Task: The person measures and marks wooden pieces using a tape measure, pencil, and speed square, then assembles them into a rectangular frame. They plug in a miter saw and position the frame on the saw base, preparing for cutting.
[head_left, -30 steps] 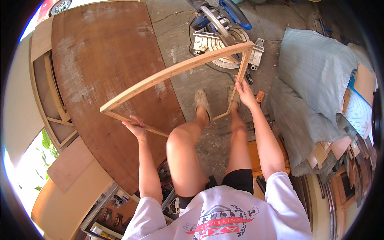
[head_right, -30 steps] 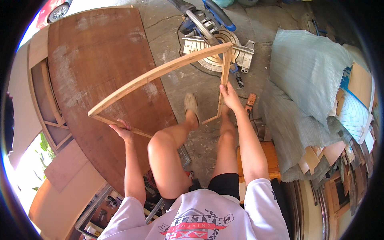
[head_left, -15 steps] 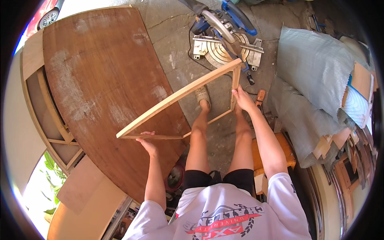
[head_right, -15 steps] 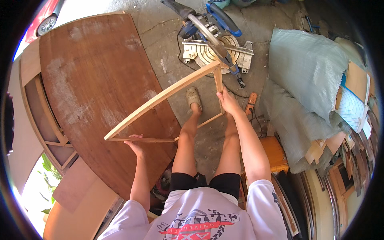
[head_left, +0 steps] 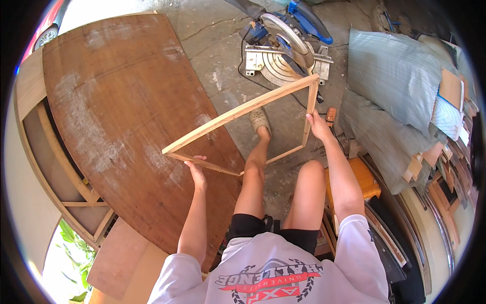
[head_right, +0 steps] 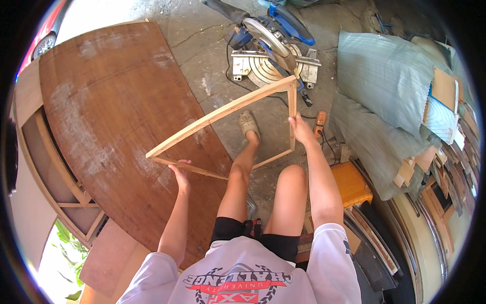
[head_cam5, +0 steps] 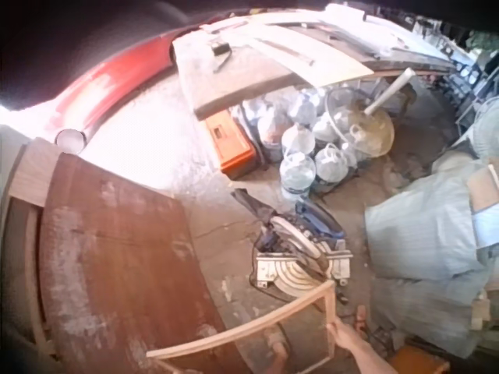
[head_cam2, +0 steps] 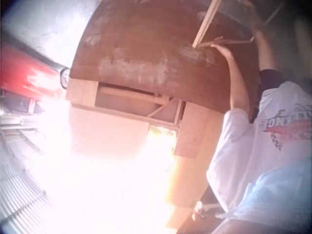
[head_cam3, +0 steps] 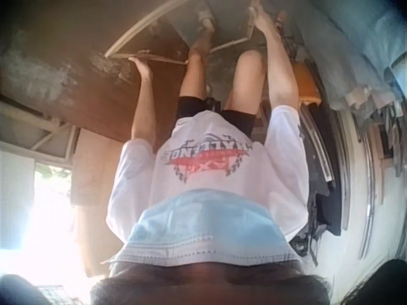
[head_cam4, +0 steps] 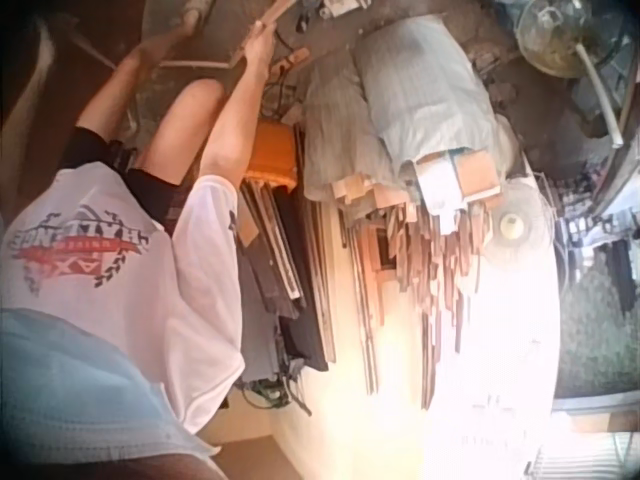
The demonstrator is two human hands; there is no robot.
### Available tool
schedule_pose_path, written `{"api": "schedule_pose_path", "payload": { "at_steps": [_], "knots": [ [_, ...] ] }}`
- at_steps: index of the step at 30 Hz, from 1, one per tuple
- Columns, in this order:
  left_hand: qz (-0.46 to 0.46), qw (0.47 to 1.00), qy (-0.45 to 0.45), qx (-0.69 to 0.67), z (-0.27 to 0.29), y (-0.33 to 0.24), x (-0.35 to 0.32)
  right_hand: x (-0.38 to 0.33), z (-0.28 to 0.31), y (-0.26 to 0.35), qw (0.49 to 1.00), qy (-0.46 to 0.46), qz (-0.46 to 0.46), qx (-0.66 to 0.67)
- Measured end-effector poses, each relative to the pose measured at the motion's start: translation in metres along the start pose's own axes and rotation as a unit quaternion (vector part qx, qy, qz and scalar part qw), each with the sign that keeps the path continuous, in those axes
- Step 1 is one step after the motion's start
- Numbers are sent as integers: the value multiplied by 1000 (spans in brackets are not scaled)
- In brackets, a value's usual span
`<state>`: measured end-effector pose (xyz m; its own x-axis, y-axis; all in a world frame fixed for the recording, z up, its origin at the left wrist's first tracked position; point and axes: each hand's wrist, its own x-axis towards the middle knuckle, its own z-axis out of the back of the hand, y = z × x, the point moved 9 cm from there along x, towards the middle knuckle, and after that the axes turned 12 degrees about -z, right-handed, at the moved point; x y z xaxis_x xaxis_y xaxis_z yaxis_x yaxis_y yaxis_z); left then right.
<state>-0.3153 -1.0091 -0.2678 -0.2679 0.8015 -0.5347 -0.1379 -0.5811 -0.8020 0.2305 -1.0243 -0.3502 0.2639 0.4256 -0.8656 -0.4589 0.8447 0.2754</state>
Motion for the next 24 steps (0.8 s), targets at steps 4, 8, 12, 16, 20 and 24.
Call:
{"api": "schedule_pose_path", "payload": {
  "at_steps": [4,8,12,16,20,24],
  "knots": [
    [34,999,30,11,-21,14,6,-9,8,-30,999,-16,-28,7],
    [73,995,38,55,-40,32,15,-12,12,-64,997,-59,-45,-15],
    [86,991,41,89,-66,38,19,-17,15,-106,991,-94,-97,-10],
    [50,994,45,83,-106,35,32,-11,17,-145,987,-122,-103,33],
    [-15,981,103,164,-161,50,60,30,3,-202,986,-53,-151,38],
    [-22,968,140,209,-220,97,106,88,3,-239,987,-89,-125,51]
  ]
}}
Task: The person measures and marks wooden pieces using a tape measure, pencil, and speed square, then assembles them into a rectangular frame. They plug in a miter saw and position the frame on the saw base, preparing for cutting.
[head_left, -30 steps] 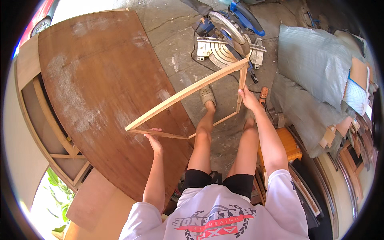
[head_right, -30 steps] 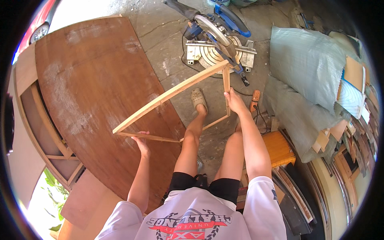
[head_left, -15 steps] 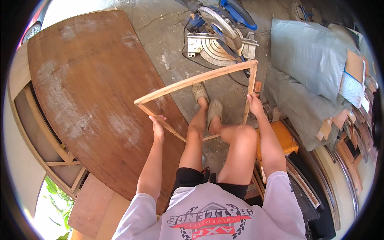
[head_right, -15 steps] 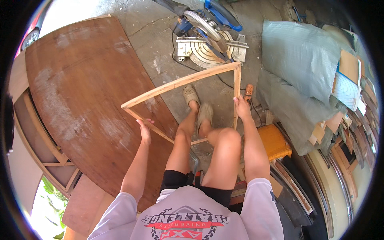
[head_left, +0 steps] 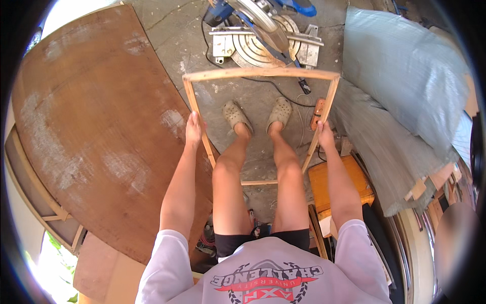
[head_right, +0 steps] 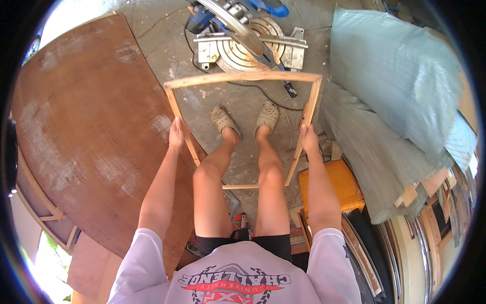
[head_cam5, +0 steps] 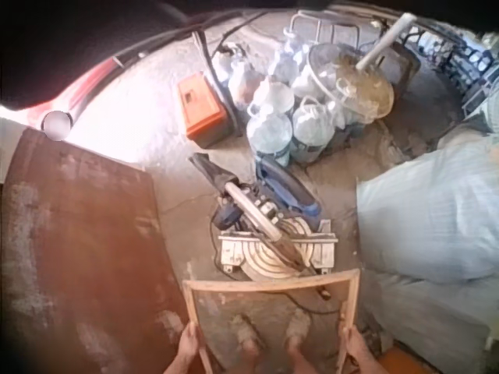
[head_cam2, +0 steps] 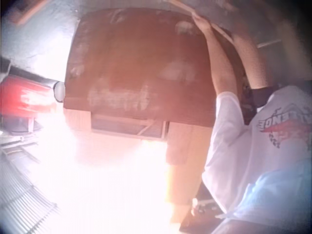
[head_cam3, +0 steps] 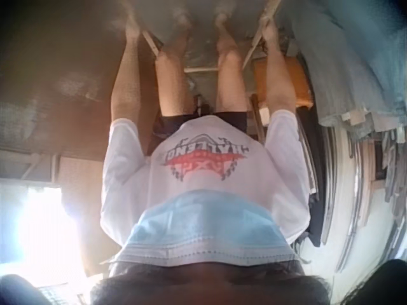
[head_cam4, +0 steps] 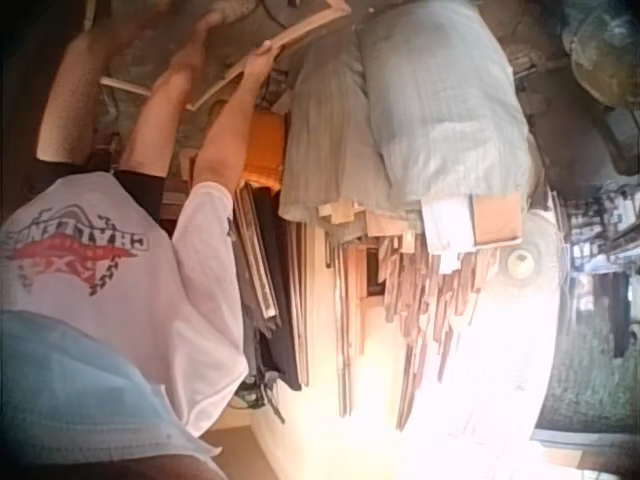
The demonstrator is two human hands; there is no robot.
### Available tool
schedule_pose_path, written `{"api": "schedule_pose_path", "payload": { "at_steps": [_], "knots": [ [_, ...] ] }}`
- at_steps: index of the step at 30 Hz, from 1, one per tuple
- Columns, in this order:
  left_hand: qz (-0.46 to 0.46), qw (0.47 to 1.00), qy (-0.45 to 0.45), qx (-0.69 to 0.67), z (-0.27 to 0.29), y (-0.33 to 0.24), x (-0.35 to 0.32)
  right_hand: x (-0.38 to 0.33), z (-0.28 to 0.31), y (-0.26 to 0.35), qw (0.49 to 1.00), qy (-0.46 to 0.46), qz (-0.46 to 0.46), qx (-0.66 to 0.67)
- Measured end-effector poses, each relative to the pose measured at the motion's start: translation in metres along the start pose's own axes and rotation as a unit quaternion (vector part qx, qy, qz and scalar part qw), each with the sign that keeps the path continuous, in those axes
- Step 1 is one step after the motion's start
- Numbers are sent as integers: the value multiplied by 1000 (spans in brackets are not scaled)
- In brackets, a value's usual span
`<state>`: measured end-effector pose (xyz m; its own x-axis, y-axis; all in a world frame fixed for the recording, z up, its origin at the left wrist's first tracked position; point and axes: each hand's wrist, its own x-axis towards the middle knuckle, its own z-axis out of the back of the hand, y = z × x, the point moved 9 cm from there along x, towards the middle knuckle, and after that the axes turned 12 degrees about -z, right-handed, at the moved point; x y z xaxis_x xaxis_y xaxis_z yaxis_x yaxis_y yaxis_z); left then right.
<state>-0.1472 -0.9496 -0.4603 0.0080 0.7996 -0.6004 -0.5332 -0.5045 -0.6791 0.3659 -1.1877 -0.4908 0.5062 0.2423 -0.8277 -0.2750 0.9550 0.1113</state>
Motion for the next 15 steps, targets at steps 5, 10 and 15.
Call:
{"api": "schedule_pose_path", "payload": {
  "at_steps": [5,10,15],
  "knots": [
    [34,998,53,-13,-73,39,80,88,-1,-3,999,-43,-27,-10],
    [37,997,36,49,-112,69,152,150,-9,17,992,-129,-14,-2],
    [5,997,25,79,-132,79,199,190,-21,16,989,-136,-61,-7]
  ]
}}
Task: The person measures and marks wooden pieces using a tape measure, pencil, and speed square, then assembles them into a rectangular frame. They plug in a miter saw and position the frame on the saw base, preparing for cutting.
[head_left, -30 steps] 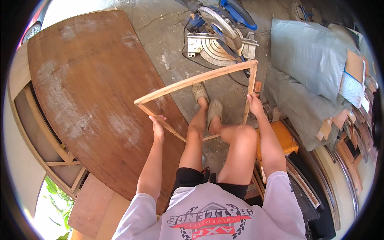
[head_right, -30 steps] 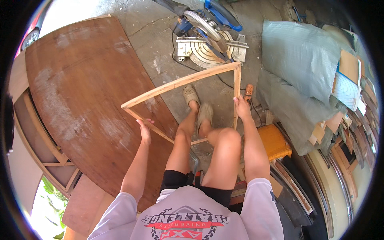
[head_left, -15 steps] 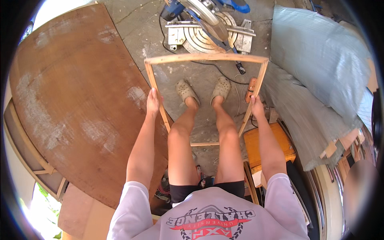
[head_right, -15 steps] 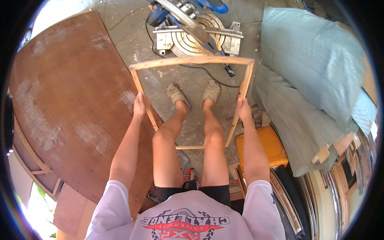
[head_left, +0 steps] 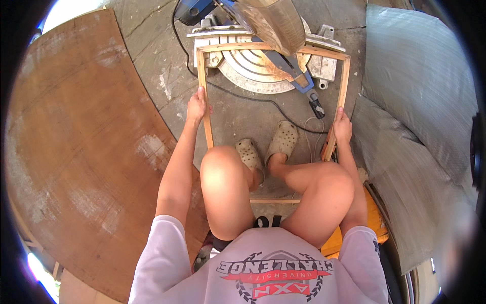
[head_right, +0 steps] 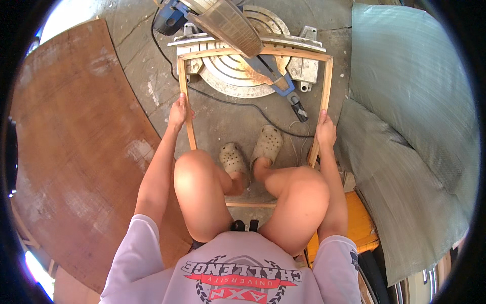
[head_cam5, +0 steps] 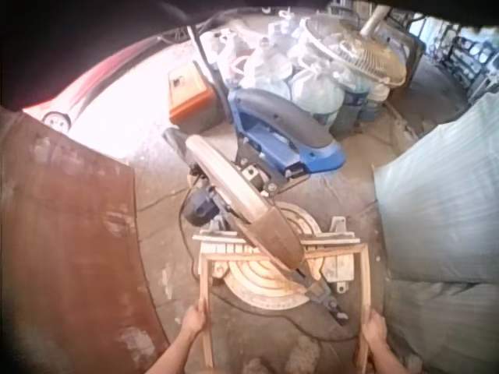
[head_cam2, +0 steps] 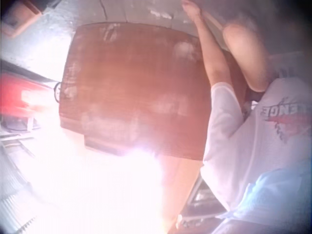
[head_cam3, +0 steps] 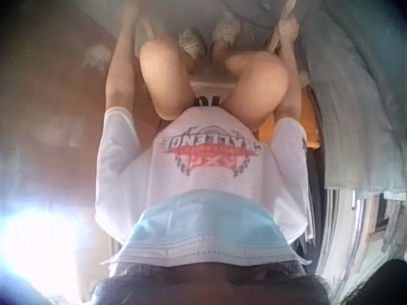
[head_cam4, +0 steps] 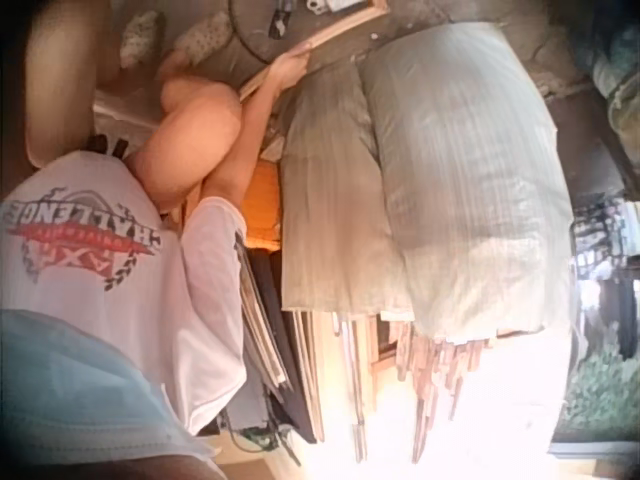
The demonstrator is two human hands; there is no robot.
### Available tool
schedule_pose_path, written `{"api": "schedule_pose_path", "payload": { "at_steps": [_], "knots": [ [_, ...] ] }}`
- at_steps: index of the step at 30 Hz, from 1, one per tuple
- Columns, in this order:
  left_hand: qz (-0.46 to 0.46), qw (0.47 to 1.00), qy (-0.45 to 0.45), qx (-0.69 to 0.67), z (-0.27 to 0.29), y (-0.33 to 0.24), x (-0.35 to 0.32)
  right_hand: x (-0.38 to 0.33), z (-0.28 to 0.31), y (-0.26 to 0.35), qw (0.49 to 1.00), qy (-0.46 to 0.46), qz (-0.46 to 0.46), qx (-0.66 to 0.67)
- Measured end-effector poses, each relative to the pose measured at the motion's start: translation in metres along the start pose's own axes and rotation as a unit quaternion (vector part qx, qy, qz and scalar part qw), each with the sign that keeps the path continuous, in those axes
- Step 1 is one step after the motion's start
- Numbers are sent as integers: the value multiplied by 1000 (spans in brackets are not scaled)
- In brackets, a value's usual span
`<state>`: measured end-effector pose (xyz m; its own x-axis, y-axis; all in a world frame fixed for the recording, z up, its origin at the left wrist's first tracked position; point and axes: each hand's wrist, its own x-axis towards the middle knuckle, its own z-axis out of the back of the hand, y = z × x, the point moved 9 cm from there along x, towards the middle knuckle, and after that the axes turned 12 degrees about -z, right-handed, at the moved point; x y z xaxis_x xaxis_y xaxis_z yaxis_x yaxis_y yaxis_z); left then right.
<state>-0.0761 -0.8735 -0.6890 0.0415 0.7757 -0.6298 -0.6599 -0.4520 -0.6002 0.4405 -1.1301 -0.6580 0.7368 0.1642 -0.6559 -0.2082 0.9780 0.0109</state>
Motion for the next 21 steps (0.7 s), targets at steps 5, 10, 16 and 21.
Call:
{"api": "schedule_pose_path", "payload": {
  "at_steps": [5,10,16,21],
  "knots": [
    [-9,1000,-5,16,-3,1,24,19,-12,-1,997,-16,59,40],
    [-42,999,-1,1,-2,-9,28,24,-16,-4,998,-18,30,59],
    [-26,997,-18,64,2,-28,38,13,0,-5,1000,-15,4,19],
    [-59,977,7,203,5,-32,53,15,-1,0,1000,-19,11,7]
  ]
}}
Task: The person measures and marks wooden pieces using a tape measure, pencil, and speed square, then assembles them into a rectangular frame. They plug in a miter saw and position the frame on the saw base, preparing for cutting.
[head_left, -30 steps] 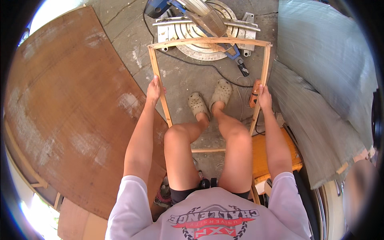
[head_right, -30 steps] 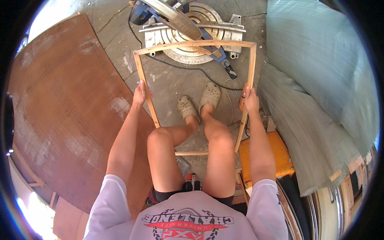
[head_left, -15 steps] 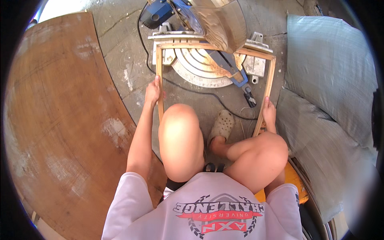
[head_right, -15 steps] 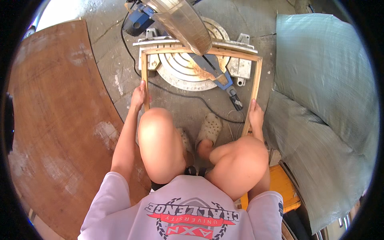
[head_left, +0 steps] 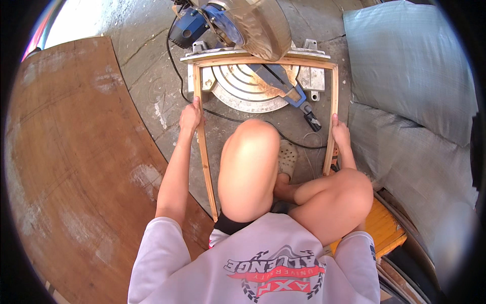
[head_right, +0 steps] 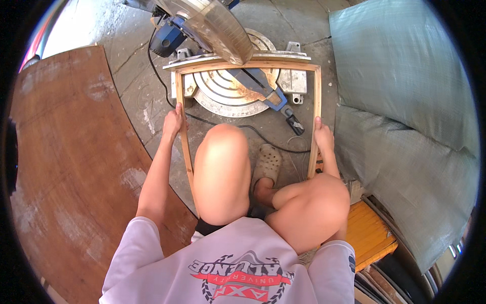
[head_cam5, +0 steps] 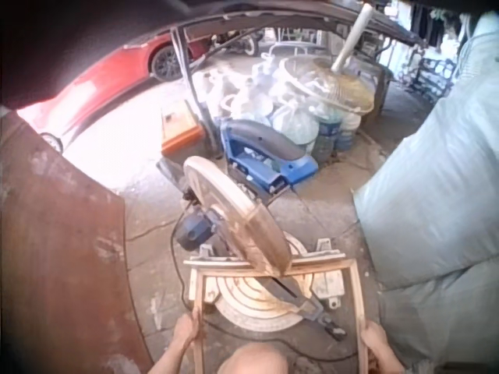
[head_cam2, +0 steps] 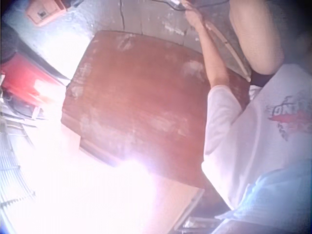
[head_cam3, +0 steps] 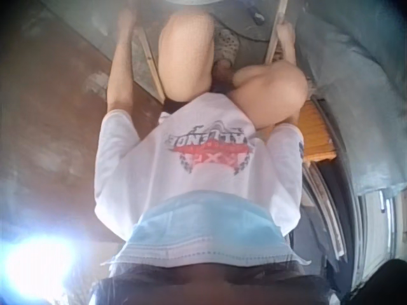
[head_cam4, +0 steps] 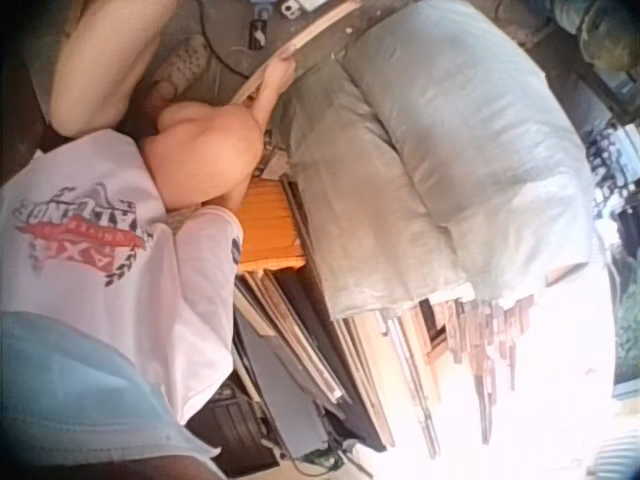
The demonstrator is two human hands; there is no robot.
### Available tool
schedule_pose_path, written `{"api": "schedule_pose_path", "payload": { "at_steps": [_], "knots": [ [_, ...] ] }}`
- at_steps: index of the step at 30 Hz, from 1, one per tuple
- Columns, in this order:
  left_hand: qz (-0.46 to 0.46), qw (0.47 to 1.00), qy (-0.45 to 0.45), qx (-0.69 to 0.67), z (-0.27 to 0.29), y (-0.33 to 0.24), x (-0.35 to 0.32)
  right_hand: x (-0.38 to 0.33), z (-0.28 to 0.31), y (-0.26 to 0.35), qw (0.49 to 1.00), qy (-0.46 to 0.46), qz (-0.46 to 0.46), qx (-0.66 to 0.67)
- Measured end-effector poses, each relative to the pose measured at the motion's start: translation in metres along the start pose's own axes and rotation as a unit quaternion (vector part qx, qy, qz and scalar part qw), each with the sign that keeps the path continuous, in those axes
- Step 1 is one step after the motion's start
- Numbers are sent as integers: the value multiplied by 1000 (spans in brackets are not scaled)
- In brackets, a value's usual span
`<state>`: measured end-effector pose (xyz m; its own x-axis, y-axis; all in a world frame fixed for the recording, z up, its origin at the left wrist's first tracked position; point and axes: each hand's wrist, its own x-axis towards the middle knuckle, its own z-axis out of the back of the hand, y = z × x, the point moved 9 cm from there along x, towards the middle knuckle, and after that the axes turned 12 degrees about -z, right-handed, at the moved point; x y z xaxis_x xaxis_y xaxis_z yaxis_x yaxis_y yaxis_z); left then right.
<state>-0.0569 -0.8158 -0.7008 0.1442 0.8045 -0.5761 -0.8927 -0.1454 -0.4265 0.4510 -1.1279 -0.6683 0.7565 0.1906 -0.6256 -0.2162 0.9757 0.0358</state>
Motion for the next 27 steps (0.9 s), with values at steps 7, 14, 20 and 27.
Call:
{"api": "schedule_pose_path", "payload": {
  "at_steps": [7,14,20,27],
  "knots": [
    [-36,965,-18,260,63,-82,-33,3,0,-2,1000,13,-5,-22],
    [-179,976,2,-121,85,-153,-77,9,-8,-3,999,31,-9,9],
    [107,845,195,-487,-104,-92,-89,10,-11,-8,997,12,-14,73],
    [17,705,-21,-709,-161,-83,-24,17,-23,-16,993,58,-31,95]
  ]
}}
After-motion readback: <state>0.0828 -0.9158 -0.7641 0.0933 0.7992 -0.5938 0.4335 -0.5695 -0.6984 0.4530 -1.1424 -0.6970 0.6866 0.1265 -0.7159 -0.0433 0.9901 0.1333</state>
